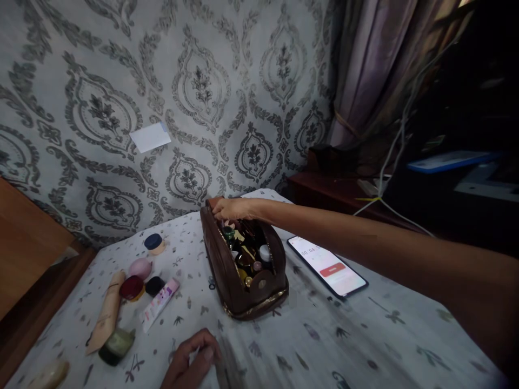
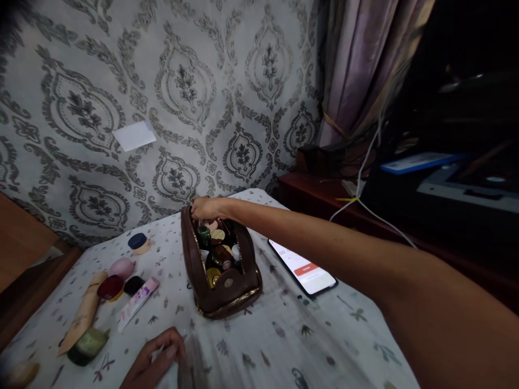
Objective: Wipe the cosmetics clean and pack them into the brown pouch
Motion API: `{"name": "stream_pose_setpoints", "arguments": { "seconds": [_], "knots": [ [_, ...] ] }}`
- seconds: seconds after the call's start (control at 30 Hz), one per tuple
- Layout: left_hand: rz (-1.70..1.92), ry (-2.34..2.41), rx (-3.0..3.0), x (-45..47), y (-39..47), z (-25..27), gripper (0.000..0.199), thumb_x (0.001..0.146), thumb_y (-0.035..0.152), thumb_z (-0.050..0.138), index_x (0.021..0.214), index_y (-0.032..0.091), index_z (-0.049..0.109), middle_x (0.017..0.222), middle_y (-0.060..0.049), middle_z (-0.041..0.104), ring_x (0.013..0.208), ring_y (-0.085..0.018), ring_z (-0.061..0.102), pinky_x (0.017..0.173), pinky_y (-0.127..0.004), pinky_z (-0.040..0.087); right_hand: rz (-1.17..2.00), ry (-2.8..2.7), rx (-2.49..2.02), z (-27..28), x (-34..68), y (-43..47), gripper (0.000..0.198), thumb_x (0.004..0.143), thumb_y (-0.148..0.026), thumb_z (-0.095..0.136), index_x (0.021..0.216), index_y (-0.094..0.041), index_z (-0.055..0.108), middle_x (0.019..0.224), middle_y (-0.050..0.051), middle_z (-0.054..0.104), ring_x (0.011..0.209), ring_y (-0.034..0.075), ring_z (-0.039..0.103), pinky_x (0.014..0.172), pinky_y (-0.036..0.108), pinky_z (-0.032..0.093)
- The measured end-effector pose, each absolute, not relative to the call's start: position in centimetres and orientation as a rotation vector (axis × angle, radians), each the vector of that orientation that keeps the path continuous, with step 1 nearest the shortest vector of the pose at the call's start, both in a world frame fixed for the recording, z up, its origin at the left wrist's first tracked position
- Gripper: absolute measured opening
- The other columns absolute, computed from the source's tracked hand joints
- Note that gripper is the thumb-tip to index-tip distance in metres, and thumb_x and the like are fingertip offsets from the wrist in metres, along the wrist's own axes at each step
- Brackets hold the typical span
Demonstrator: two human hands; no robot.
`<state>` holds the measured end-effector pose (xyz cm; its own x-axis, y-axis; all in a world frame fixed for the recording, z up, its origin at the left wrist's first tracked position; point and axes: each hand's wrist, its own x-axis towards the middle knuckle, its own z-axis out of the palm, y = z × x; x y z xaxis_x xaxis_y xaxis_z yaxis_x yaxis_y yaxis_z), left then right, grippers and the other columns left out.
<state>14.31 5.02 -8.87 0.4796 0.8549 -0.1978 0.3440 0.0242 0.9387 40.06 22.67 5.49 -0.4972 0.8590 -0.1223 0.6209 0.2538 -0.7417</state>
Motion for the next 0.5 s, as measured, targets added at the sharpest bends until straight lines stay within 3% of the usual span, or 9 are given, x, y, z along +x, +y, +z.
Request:
{"name": "stream_pose_setpoints", "arguments": {
  "seconds": [0.07,0.17,0.5],
  "knots": [
    [0.577,1.090,1.574,14.3,5.0,-8.9,0.056,0.081,0.075,0.052,0.075,0.020,0.062,0.071,-0.001,0.047,0.072,-0.020,0.042,0.072,-0.030,0.033,1.111,-2.153,-1.403,5.9,40.0,22.1,0.012,0.096,-0.018,0.054,0.100,-0.011,0.064,0.079,0.000,0.062,0.060,0.009,0.056,0.055,0.022,0.048],
    [0.586,1.102,1.591,14.5,4.8,-8.6,0.056,0.081,0.075,0.051,0.074,0.020,0.062,0.070,-0.001,0.049,0.072,-0.020,0.043,0.070,-0.030,0.033,1.153,-2.066,-1.430,6.5,39.8,21.1,0.018,0.091,-0.004,0.047,0.087,-0.011,0.063,0.060,-0.005,0.050,0.046,0.006,0.041,0.043,0.018,0.033],
    [0.592,1.076,1.610,14.5,4.8,-8.6,0.054,0.084,0.072,0.050,0.075,0.020,0.063,0.072,-0.002,0.051,0.076,-0.021,0.047,0.074,-0.030,0.036,1.149,-1.860,-1.465,6.8,39.3,20.3,0.028,0.094,-0.013,0.042,0.067,-0.017,0.049,0.057,-0.002,0.048,0.049,0.010,0.042,0.044,0.021,0.032]
  ]
}}
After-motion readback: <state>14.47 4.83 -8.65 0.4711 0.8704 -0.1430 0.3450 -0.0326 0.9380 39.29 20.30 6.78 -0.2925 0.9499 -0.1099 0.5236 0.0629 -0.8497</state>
